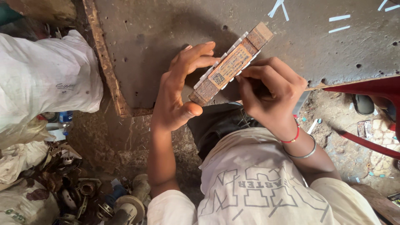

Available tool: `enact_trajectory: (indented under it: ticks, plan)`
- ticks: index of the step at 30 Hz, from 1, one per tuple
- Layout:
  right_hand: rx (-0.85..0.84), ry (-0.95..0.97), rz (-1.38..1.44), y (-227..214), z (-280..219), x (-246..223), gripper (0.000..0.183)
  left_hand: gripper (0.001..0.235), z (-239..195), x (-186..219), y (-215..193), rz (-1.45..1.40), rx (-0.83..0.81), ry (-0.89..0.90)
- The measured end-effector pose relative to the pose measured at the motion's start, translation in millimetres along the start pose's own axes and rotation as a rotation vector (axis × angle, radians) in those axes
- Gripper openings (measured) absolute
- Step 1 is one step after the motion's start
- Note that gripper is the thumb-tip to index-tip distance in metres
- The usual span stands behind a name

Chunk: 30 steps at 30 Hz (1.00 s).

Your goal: The person inserts white strips into the slots of a motor stator by hand, handling the metal component and small strips on a workbench.

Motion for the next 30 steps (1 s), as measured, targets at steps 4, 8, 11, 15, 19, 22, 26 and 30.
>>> enact_trajectory:
  ticks: [4, 8, 11, 15, 19, 22, 26, 30]
  plan:
    - [0.011, -0.09, -0.007, 4, 2, -9, 0.015, 0.108, 2, 4, 1, -0.035, -0.015, -0.009]
    - [-0.015, -0.187, -0.087, -4, 9, -23, 0.021, 0.11, 4, 5, 7, -0.085, -0.089, -0.022]
    - [-0.017, -0.187, -0.123, -10, 12, -24, 0.026, 0.114, 5, 2, 9, -0.076, -0.126, -0.036]
    - [-0.061, -0.135, -0.283, 4, 10, -2, 0.025, 0.115, 4, 0, 10, -0.06, -0.163, -0.038]
    - [-0.07, -0.093, -0.231, 4, 11, 10, 0.025, 0.112, 6, 4, 7, -0.052, -0.131, -0.023]
    - [-0.05, -0.142, -0.242, 1, 14, -3, 0.026, 0.11, 5, 4, 2, -0.009, -0.083, -0.015]
    - [-0.05, -0.228, -0.16, -21, 21, -18, 0.021, 0.106, -1, 2, 4, 0.066, -0.045, 0.055]
    - [0.045, -0.265, -0.528, -56, 37, 32, 0.013, 0.103, -5, -2, 2, 0.113, -0.01, 0.106]
Point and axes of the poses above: each hand's wrist, its own z-axis towards the middle knuckle, its own y-axis out of the palm, x = y × z, the point moved 10 cm from there along z, towards the middle knuckle, and after that the axes turned 8 degrees about -z, right-handed, at the moved point
